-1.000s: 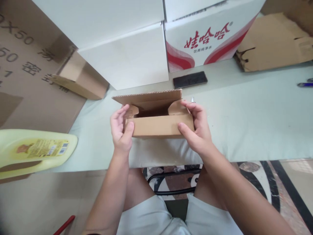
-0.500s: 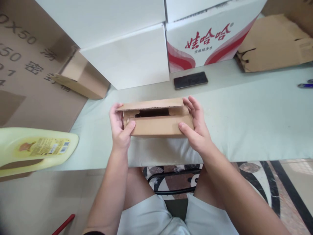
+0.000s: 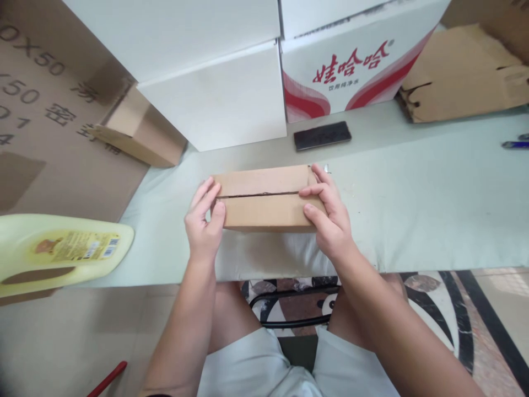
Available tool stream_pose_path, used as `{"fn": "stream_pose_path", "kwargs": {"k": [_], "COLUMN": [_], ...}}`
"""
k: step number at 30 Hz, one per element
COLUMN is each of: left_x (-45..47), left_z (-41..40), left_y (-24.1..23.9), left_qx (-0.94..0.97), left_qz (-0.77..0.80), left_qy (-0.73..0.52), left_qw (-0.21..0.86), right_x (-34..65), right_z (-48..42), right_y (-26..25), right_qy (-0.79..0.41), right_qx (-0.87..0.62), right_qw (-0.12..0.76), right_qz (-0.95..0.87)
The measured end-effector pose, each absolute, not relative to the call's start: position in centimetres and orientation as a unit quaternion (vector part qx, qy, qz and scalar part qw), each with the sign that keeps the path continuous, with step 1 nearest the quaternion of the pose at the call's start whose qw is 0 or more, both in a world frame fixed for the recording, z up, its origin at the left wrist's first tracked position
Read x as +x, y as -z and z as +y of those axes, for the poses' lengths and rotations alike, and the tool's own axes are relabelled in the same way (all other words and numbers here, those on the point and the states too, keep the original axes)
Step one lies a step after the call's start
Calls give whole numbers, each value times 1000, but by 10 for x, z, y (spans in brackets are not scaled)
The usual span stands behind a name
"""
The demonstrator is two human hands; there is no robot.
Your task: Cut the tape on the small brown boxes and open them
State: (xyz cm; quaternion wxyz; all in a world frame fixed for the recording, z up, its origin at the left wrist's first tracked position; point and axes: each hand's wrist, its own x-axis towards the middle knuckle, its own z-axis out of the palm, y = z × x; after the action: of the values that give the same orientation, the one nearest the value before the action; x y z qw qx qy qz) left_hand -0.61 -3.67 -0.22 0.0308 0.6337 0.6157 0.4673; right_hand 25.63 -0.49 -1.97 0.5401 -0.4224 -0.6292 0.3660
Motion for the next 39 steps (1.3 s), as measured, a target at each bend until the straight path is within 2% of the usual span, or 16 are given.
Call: {"fn": "stream_pose_path", "kwargs": {"k": [5,10,14,29,39], "left_x": [9,39,54,47,45], "left_z": [-48,-56,-43,8,-7], "left_y": [-25,-58,-73,-79,-69], "left_qx": [690,711,742,808,822], "left_qz": [661,700,670,582,569], "left_qy": [-291,-71,14,61,16], "left_qw": [-53,-14,30,70,17], "right_x": [253,253,252,247,244], "right_z": [-6,-5,-4,-2,-7], "right_y": [18,19,20,22,29], "right_qy": [-355,-340,-334,-315,-355], "right_qx": [-428,-436,-436,-438,-424], "right_qw": [548,547,552,585,592], "right_qz": [-625,-629,-628,-606,-587]}}
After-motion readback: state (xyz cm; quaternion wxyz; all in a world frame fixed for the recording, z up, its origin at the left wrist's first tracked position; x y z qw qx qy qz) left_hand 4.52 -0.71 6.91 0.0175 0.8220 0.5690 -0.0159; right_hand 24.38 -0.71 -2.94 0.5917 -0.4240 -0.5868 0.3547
